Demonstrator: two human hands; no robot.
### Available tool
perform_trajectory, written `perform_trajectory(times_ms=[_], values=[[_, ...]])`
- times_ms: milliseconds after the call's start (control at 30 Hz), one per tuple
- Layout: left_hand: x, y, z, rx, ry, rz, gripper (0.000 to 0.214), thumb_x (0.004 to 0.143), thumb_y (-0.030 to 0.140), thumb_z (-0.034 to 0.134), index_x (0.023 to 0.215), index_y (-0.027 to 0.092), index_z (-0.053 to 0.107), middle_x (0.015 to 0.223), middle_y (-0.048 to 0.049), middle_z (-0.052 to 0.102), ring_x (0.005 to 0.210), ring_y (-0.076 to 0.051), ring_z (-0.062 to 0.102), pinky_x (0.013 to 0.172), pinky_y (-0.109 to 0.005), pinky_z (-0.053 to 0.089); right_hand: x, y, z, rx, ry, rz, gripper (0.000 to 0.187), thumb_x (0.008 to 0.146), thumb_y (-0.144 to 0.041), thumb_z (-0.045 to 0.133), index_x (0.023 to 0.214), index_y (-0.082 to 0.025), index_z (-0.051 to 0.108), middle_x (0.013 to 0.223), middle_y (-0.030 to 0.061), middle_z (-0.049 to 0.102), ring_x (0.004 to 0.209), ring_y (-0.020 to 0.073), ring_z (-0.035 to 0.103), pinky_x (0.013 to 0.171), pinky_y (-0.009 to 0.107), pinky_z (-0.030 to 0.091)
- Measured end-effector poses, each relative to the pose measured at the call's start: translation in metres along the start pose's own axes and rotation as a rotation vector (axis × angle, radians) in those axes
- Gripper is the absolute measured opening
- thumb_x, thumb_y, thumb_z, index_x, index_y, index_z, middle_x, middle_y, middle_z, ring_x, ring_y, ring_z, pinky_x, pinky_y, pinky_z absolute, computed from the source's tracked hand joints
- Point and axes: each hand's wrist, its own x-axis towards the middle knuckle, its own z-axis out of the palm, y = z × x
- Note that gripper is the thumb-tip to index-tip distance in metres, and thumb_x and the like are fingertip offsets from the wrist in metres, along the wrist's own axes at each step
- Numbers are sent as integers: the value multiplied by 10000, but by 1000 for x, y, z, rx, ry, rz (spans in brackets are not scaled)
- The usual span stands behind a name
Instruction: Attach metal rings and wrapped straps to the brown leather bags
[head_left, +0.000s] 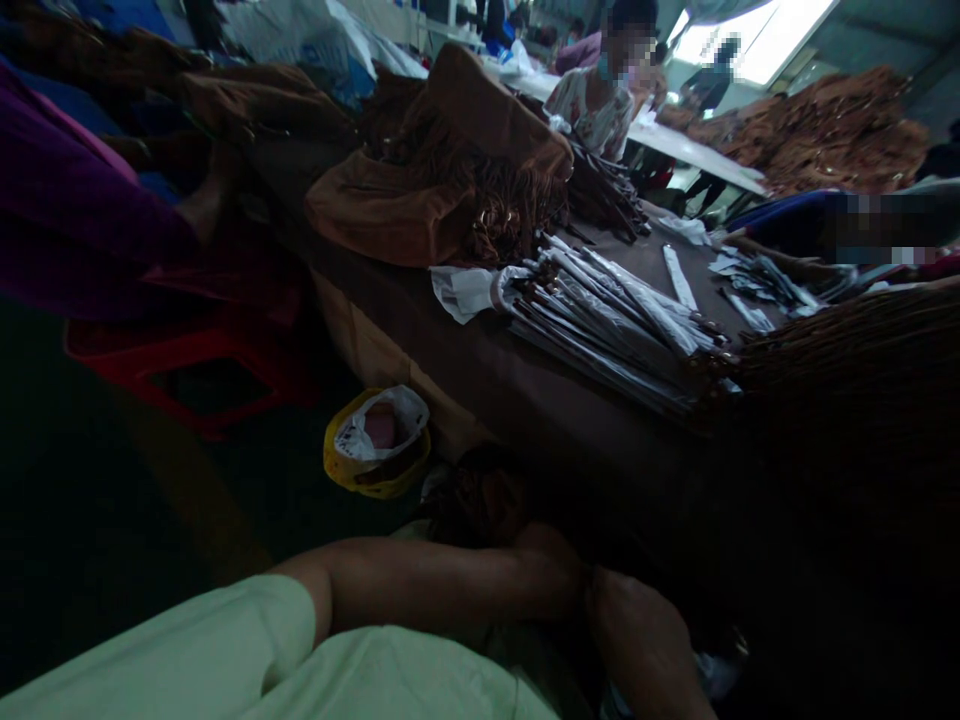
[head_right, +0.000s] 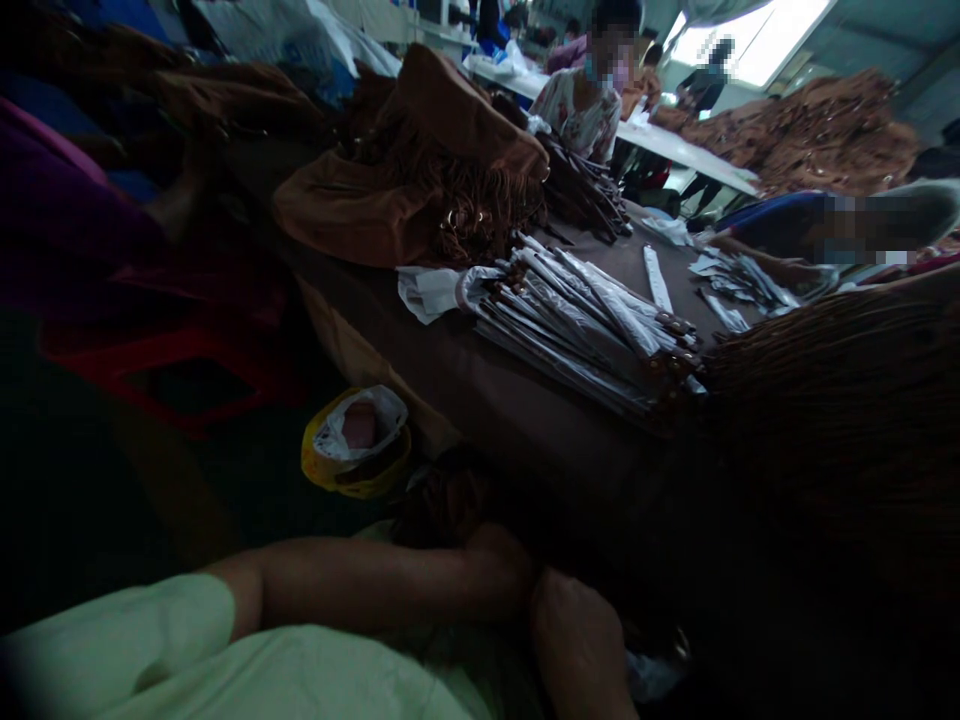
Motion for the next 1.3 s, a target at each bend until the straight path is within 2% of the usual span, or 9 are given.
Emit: perform_trajectory(times_ms=[133,300,433,533,633,733,900,1100,1300], values=[[-16,-9,-20,69,83,158,203,758,335,591,784,147,664,799,-96,704,713,-253,667,553,-311,504,2,29,13,562,-133,-161,368,919,-451,407,742,-189,594,592,27,580,525,134,511,493,236,330],[-20,-11,-37,134,334,342,264,767,391,549,832,144,619,822,-80,694,691,-231,668,535,-298,505,8,46,28,1346,-329,-130,521,760,-707,526,704,-189,496,470,-78,359,410,56,273,423,197,222],[-19,-7,-31,142,194,213,196,774,321,558,763,146,646,736,-95,692,651,-230,667,535,-297,506,9,34,17,1067,-349,-110,525,789,-699,480,712,-182,529,455,-65,383,393,68,279,402,206,207],[-17,-3,-22,135,80,148,167,778,278,579,735,142,666,738,-110,695,666,-229,667,565,-305,512,-3,19,8,510,-74,-119,461,867,-592,413,696,-193,567,542,24,527,477,141,480,455,244,287],[-16,-2,-17,131,120,148,202,802,309,571,767,135,667,754,-112,696,666,-234,668,545,-304,505,-21,9,8,155,169,-8,373,918,-450,356,771,-200,590,613,93,588,519,193,554,473,276,278],[-18,-3,-20,132,186,201,220,788,341,573,789,132,642,735,-104,688,648,-235,666,505,-288,482,-26,14,8,412,89,-46,390,912,-506,378,746,-210,571,601,66,560,502,165,520,463,269,293],[-27,-3,-49,65,289,335,314,774,455,577,860,155,611,874,-90,693,758,-226,670,575,-285,472,-11,47,8,1051,-264,-123,508,785,-678,516,759,-175,584,491,-66,349,385,60,289,379,206,222],[-35,-14,-94,-203,-112,411,459,819,615,525,1087,251,602,999,-8,687,892,-185,650,668,-233,434,-3,66,26,1410,-374,-144,496,681,-634,684,734,-147,607,485,-78,348,365,19,233,351,175,162],[-34,-20,-89,-577,-360,314,361,859,501,555,1046,210,657,946,29,673,889,-141,619,713,-200,426,-5,59,12,1351,-444,-194,473,715,-598,673,674,-130,613,425,-83,342,343,23,244,333,164,177]])
